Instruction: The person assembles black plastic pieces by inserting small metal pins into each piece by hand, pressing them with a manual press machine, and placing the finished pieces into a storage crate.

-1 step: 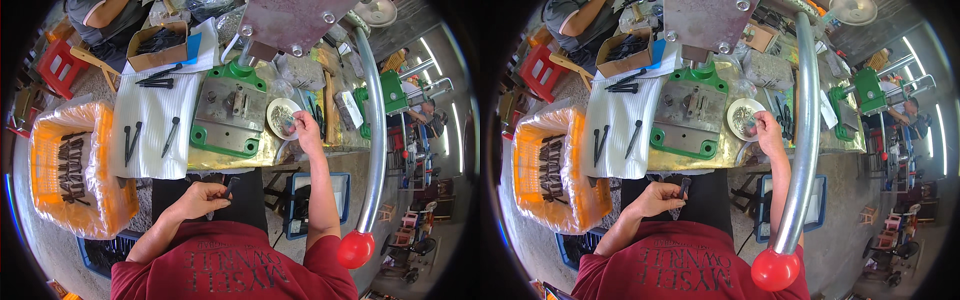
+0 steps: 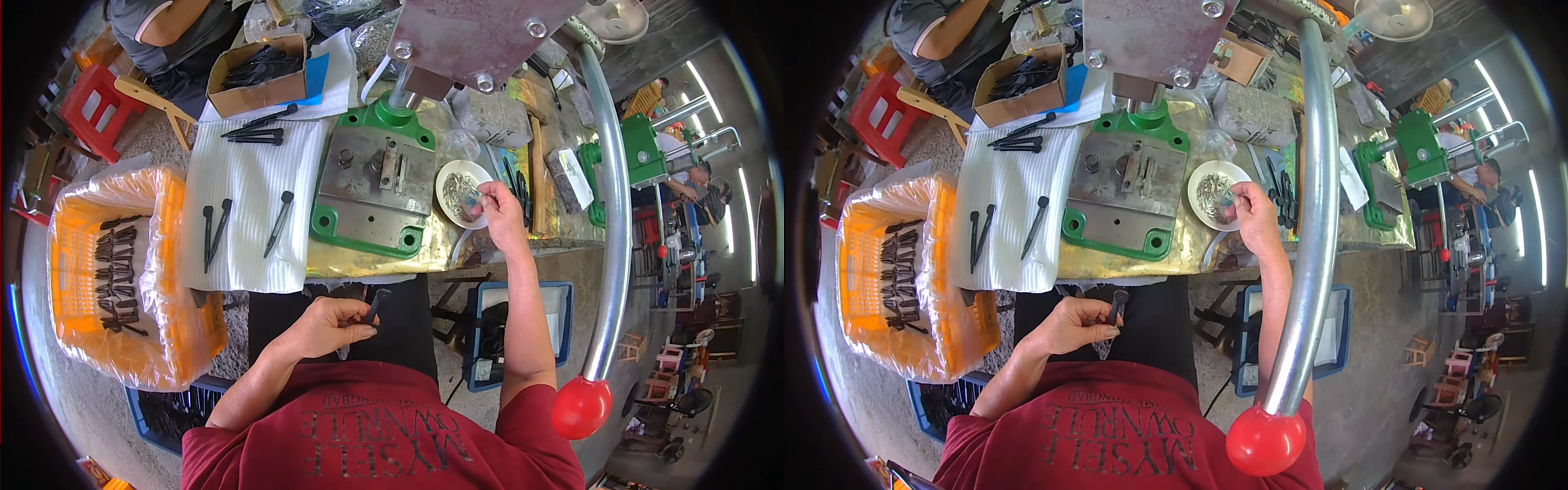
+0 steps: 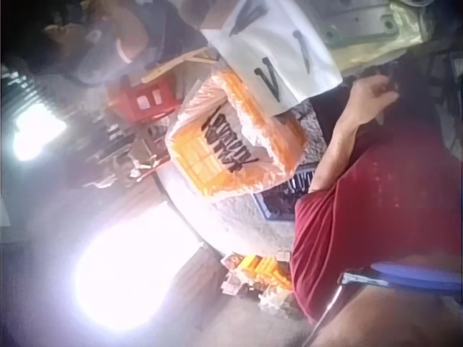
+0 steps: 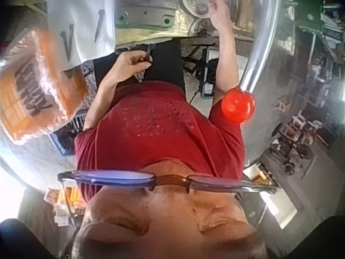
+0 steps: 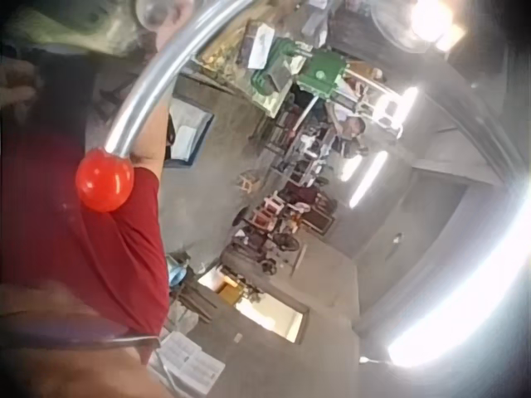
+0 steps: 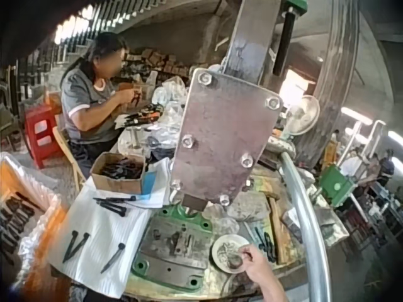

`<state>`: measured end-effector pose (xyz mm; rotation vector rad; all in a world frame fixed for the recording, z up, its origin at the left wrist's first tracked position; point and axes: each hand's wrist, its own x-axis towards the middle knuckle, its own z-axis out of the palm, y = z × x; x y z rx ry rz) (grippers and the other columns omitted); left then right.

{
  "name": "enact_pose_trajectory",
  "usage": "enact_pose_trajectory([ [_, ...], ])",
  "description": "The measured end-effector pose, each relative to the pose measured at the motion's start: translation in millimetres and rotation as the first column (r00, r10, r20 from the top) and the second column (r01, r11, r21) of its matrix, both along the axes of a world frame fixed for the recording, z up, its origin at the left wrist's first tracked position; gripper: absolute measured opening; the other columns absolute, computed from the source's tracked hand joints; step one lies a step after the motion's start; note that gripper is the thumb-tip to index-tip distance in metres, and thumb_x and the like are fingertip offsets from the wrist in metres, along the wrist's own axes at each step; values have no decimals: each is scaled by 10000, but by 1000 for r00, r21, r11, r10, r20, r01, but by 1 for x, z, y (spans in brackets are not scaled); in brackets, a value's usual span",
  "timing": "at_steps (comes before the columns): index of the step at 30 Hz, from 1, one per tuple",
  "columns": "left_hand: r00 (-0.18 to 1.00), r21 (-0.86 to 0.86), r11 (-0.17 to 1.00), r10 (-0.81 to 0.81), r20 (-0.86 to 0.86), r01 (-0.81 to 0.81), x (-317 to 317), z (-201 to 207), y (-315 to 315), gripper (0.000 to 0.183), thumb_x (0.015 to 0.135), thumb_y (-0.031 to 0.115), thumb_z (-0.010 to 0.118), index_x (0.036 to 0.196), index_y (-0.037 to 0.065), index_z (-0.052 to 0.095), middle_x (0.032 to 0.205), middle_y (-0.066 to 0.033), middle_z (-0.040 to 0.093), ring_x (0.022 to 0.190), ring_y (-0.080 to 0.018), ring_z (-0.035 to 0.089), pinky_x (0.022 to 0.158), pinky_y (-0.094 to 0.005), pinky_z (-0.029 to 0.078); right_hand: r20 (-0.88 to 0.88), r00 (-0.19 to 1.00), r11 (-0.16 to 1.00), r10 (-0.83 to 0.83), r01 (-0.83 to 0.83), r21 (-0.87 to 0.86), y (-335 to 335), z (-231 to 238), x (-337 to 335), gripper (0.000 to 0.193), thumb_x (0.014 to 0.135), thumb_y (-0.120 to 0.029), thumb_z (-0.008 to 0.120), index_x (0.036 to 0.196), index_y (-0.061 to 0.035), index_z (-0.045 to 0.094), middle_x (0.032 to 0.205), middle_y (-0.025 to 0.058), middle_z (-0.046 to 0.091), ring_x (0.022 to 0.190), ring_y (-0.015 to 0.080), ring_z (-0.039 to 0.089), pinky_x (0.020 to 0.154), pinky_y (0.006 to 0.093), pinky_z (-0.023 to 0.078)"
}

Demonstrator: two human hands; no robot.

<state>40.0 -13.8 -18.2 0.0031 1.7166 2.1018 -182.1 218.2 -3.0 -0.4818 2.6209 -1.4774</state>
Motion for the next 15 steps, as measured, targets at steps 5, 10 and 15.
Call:
enact_pose_trajectory([
  [5, 998, 37, 999, 17, 58, -19, 0, 0, -1, 132, 765, 33, 587, 886, -14, 566, 733, 22, 539, 680, -20, 474, 609, -172, 416, 68, 997, 999, 35, -35, -4, 1, 2, 0, 98, 815, 11, 425, 900, 0, 474, 738, 24, 516, 649, 101, 542, 594, 217, 400],
  [10, 996, 72, 997, 22, 81, -28, 0, -2, 0, 134, 763, 36, 591, 885, -12, 568, 727, 21, 536, 670, -20, 473, 603, -169, 414, 76, 996, 997, 44, -39, -71, 5, -2, -3, 51, 828, -20, 446, 871, 0, 468, 739, 46, 529, 657, 102, 554, 587, 211, 397],
  [15, 996, 75, 997, 26, 87, -33, -1, 0, 0, 138, 761, 39, 594, 889, -8, 571, 720, 25, 533, 666, -19, 472, 601, -169, 414, 89, 996, 996, 23, -15, -93, 4, -3, -3, 36, 838, -44, 440, 850, -15, 458, 737, 36, 520, 671, 98, 543, 596, 211, 384],
])
